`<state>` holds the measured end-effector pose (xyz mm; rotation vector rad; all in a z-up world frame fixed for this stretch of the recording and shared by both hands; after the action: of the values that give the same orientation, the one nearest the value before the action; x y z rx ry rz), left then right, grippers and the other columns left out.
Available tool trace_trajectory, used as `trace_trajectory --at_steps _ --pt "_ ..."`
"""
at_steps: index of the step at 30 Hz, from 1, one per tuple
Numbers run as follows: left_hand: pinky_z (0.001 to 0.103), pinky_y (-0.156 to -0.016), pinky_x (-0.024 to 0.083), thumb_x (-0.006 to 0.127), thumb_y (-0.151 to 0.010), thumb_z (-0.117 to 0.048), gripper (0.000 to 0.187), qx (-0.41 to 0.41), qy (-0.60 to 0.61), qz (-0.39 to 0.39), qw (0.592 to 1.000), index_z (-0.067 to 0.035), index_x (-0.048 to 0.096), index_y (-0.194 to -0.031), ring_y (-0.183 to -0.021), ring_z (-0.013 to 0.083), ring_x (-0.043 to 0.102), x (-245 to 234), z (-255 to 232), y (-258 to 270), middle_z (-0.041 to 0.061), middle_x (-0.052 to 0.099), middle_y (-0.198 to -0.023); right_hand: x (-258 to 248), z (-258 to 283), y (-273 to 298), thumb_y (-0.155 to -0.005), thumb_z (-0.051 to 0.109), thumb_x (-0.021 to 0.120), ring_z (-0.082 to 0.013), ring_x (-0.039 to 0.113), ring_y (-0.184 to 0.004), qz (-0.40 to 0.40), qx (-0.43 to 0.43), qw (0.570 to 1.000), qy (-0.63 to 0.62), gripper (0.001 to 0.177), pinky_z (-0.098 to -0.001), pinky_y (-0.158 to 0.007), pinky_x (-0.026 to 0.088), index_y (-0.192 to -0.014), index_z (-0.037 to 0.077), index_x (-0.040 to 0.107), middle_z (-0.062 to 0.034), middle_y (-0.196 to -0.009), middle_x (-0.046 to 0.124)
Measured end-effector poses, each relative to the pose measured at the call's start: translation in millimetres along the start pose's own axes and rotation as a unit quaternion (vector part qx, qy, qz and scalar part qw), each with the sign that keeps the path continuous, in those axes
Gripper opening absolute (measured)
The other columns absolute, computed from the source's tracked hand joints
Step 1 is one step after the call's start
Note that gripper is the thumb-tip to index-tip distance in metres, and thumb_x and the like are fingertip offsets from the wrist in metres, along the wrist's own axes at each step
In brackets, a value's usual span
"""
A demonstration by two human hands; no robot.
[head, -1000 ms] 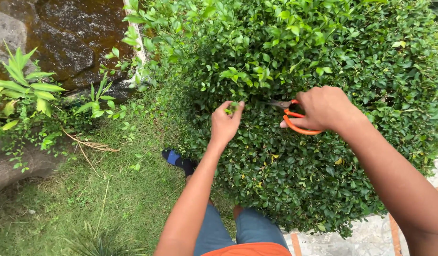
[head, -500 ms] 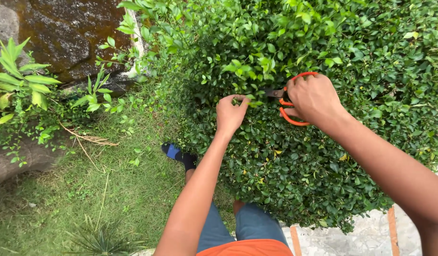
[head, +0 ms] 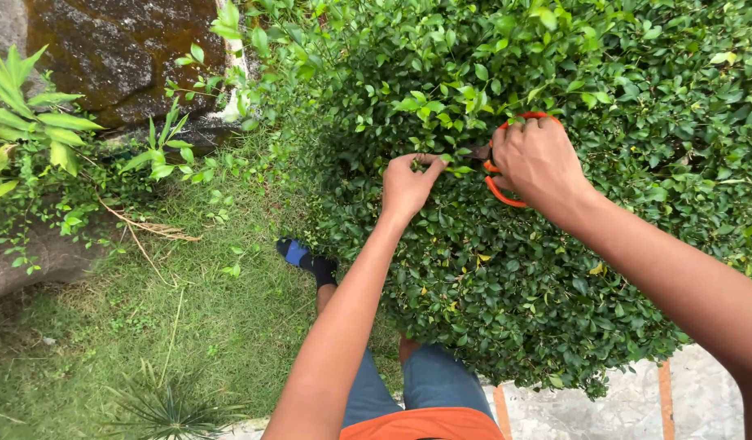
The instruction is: Pruning and trimming a rounded decorative bush using handheld gardening shears.
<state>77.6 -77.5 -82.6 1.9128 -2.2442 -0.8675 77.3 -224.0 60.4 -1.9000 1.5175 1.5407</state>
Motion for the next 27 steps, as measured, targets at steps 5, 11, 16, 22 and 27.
trace_trajectory --at_steps 5,11,16,22,27 --pt "0.027 -0.048 0.039 0.077 -0.087 -0.035 0.027 -0.013 0.015 0.001 1.0 -0.009 0.082 -0.091 -0.049 0.0062 0.049 1.9 15.0 -3.0 0.0 0.067 -0.059 -2.9 0.7 1.4 -0.073 0.06 0.078 -0.0187 0.068 -0.073 -0.014 0.007 1.0 0.012 0.057 -0.0307 -0.065 0.051 -0.093 0.008 0.066 -0.0037 -0.08 0.069" --pt "0.025 -0.052 0.045 0.082 -0.084 -0.036 0.029 0.011 -0.006 0.008 1.0 -0.009 0.081 -0.093 -0.05 0.0066 0.055 4.4 0.9 -4.1 0.001 0.069 -0.061 -6.2 -1.6 3.7 -0.074 0.058 0.078 -0.0183 0.068 -0.073 -0.012 0.014 1.0 0.006 0.055 -0.0305 -0.067 0.051 -0.093 0.008 0.066 -0.0023 -0.078 0.068" --pt "0.027 -0.05 0.04 0.079 -0.083 -0.033 0.024 0.012 0.008 0.021 1.0 -0.011 0.083 -0.091 -0.049 0.0066 0.05 9.1 11.9 -5.0 0.0 0.066 -0.059 -13.8 -7.6 8.7 -0.071 0.065 0.077 -0.0178 0.068 -0.072 -0.001 0.027 1.0 0.014 0.063 -0.03 -0.068 0.051 -0.093 0.007 0.067 -0.003 -0.078 0.068" --pt "0.026 -0.049 0.039 0.077 -0.083 -0.027 0.019 -0.036 0.014 0.014 0.999 -0.009 0.08 -0.087 -0.049 0.0057 0.048 -1.0 14.7 1.9 -0.001 0.062 -0.057 -10.5 -7.2 13.3 -0.073 0.061 0.079 -0.0188 0.068 -0.073 -0.01 0.005 1.0 0.01 0.056 -0.0311 -0.069 0.052 -0.091 0.01 0.067 -0.0028 -0.076 0.069" --pt "0.028 -0.051 0.035 0.072 -0.089 -0.03 0.026 -0.018 0.067 -0.023 0.997 -0.004 0.074 -0.089 -0.053 0.0058 0.045 -21.2 11.8 11.9 -0.001 0.063 -0.065 -1.9 -29.4 17.8 -0.077 0.087 0.063 -0.027 0.075 -0.075 0.183 0.065 0.969 -0.153 0.079 -0.0388 -0.067 0.06 -0.085 0.009 0.071 -0.0091 -0.078 0.071"
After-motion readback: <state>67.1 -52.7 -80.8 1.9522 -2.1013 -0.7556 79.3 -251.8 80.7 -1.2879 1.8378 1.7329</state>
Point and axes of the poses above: each hand's wrist, its own y-axis away from the middle knuckle, its own x-axis out of the palm, z = x × y, the point moved 10 cm from there along -y, towards the middle knuckle
